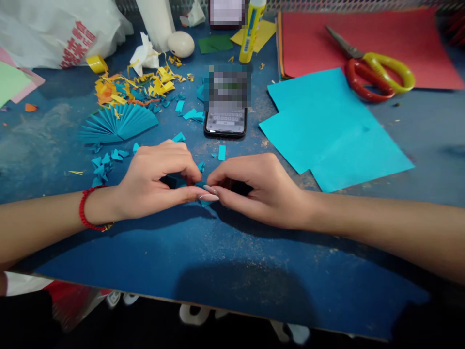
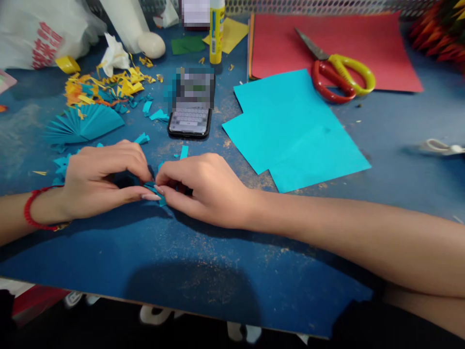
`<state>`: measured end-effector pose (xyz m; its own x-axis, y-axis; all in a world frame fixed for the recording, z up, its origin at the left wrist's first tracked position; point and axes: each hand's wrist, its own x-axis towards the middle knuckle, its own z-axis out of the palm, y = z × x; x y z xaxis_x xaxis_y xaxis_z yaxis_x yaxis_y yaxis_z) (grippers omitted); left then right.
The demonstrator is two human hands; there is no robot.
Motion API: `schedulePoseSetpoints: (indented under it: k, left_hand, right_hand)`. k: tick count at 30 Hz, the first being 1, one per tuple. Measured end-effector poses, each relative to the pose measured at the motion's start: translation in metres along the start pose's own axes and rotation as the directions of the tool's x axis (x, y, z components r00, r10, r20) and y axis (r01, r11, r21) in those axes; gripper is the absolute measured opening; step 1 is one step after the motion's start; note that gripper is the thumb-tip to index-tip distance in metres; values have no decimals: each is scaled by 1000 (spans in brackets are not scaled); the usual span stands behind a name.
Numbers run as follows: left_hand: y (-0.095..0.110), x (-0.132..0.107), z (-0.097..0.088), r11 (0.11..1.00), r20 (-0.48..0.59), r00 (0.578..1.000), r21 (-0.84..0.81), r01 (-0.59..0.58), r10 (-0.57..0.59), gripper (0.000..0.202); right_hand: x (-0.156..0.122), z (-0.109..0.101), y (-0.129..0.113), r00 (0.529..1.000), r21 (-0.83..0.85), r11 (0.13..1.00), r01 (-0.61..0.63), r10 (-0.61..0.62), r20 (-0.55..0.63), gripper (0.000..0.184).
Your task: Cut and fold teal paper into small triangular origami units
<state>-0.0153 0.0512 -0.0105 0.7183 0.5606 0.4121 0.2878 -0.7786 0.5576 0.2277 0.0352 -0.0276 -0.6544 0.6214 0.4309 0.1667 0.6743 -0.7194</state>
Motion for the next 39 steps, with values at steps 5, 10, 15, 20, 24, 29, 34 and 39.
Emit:
schedulePoseSetpoints:
  k: [5,10,15,20,24,29,34,39]
  left_hand:
    - [0,1,-2,999,64,997,8,42,-42,21]
    - [-3,0,-3,998,59,996,-8,64,-63,7]
    - [-6,-2,-3,995,-3,996,-22,94,-94,3]
    - [-6,-1,-4,995,37,996,-62,81,-79,8]
    - [-5,-1,-4,986,47,995,-140,91,-85,20]
    - [-7,0,-6,978,81,994,-192,87,-73,27]
    - [-9,4,-9,957,218,971,-250,148,-93,27]
    - [-11,7,-9,961,219,973,-244,130,-76,29]
  right_hand:
    - [-3,0,0,996,-100,991,91,-93,-13,17]
    - [-3,0,-1,996,-106,993,42,-49,-68,15]
    - [-2,-1,-2,994,-39,999,-29,25,-107,12]
    - [0,0,-3,988,2,996,-87,86,-130,15]
    - [2,0,-2,981,91,987,-130,141,-136,15]
    - [3,-1,-1,981,165,975,-151,169,-97,15]
    - [4,0,2,973,233,953,-194,217,-79,16]
    - [5,2,5,973,288,936,-200,224,-50,21]
